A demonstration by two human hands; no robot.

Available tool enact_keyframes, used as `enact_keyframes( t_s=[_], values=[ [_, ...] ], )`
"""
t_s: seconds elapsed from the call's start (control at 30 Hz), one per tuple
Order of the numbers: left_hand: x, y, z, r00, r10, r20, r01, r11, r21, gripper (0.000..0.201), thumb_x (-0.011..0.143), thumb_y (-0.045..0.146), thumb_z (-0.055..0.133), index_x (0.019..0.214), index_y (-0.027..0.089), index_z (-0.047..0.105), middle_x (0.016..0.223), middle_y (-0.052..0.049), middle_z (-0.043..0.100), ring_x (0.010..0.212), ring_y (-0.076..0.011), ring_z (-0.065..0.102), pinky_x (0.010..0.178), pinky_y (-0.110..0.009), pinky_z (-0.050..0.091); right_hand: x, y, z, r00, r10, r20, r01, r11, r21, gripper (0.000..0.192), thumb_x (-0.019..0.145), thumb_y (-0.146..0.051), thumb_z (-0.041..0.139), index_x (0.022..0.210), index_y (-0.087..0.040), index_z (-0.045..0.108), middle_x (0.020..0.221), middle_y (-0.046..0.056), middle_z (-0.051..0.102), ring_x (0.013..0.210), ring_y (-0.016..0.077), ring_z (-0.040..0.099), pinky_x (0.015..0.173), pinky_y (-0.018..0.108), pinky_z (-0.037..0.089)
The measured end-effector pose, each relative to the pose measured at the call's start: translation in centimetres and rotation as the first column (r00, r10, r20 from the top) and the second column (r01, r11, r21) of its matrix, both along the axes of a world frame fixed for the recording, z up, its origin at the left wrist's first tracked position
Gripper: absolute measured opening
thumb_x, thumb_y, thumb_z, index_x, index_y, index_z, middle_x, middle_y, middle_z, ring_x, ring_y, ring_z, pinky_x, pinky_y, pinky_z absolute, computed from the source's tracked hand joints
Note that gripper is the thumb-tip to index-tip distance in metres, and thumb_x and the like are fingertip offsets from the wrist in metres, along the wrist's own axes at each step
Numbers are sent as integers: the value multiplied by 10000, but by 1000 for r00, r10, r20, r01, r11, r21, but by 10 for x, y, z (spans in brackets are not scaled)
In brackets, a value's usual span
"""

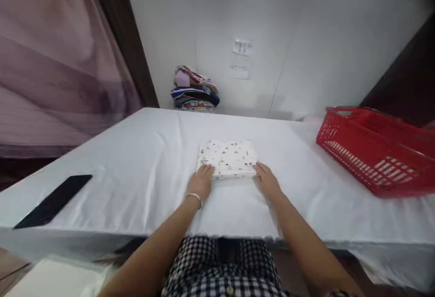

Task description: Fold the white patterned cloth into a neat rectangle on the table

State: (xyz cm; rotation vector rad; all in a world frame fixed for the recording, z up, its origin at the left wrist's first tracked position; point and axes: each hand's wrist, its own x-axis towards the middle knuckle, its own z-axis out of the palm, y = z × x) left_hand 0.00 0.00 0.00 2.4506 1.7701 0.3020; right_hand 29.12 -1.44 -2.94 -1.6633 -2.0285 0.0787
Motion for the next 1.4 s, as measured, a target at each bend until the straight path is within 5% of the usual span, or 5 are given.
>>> enact_keyframes(
  t_s=[0.53, 0.7, 0.97, 1.4],
  values=[
    [-7, 7, -3, 998, -48, -30, 52, 986, 155, 547, 752, 3, 398, 1258, 181, 503, 1320, -69, 504, 1243, -202, 404, 978, -367, 406, 5, 7, -13, 989, -28, -145, 57, 979, 196, 422, 760, -92, 382, 1120, -174, 585, 1190, 76, 567, 1116, 200, 503, 999, 389, 402],
    [15, -4, 2, 997, -7, -81, 29, 962, 271, 522, 808, 59, 372, 1302, 208, 455, 1346, -81, 481, 1279, -248, 363, 1064, -554, 201, 2, 6, -9, 975, -22, -222, 79, 965, 252, 404, 748, -103, 379, 1084, -159, 597, 1167, 85, 584, 1115, 201, 504, 994, 393, 404],
    [65, 3, -7, 987, -137, -82, 153, 954, 256, 547, 824, 55, 316, 1338, 212, 413, 1359, -81, 461, 1273, -230, 357, 1072, -537, 171, 3, 6, -6, 957, 3, -291, 92, 945, 314, 375, 734, -119, 412, 1042, -183, 616, 1139, 75, 603, 1089, 198, 524, 986, 402, 419],
    [67, 13, -1, 991, -40, -125, 72, 961, 268, 663, 751, 4, 353, 1381, 207, 337, 1236, -107, 516, 1144, -238, 432, 1041, -504, 220, 5, 6, -3, 929, 76, -361, 72, 922, 381, 375, 719, -98, 431, 1018, -204, 630, 1104, 62, 619, 1059, 183, 544, 961, 383, 444]
  ],
)
